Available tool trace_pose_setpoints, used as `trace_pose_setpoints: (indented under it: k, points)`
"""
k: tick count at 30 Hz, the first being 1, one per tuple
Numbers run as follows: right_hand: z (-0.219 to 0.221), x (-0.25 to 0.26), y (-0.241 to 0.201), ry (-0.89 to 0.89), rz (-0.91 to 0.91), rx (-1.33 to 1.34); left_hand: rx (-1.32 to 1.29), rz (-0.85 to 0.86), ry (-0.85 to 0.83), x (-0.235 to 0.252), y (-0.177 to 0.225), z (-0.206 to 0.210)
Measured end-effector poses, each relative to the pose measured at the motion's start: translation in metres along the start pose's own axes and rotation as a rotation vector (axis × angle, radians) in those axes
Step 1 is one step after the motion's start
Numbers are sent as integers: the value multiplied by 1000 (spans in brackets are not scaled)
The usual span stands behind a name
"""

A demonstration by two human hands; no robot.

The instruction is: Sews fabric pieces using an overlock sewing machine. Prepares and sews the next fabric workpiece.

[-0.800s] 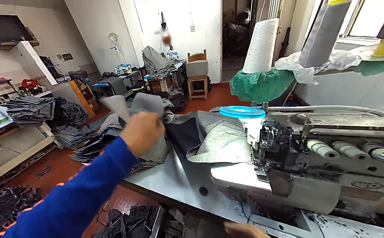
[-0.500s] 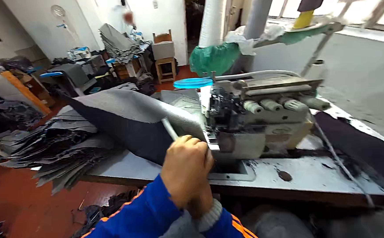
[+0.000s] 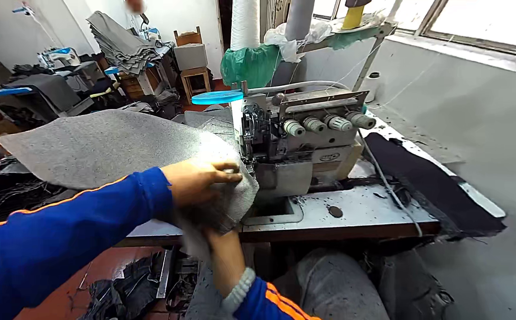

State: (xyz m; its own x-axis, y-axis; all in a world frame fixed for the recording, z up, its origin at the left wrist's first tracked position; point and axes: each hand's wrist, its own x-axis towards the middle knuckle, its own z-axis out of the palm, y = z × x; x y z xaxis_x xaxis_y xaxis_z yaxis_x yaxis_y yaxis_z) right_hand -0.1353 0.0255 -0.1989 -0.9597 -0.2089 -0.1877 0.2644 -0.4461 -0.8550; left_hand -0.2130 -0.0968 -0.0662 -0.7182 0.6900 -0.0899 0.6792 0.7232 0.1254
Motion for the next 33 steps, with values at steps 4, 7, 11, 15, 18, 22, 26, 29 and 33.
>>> trace_pose_setpoints:
  k: [4, 7, 11, 15, 18, 22, 26, 29, 33]
  points:
    - [-50, -20, -11, -311, -50, -336, 67, -127, 178, -43, 4, 50]
    - [-126, -5, -45, -413, -219, -661, 180, -286, 499, -50, 27, 98]
    - [-229, 36, -148, 50, -396, -1184, 246, -443, 755, -23, 41, 110]
    - [-270, 118, -232, 443, -406, -1482, 296, -417, 763, 18, 12, 79]
    - [-290, 181, -244, 515, -152, -1616, 137, -234, 772, 37, -14, 77]
    - [-284, 200, -242, 553, -39, -1738, 139, -185, 748, 38, -18, 81]
    - [-286, 172, -247, 495, -335, -1590, -97, -87, 614, 35, -19, 66]
    - [-246, 106, -236, 393, -655, -1444, -378, 38, 533, 28, -22, 46]
    - [-182, 27, -177, 205, -889, -1074, -605, 32, 439, 16, -3, 22]
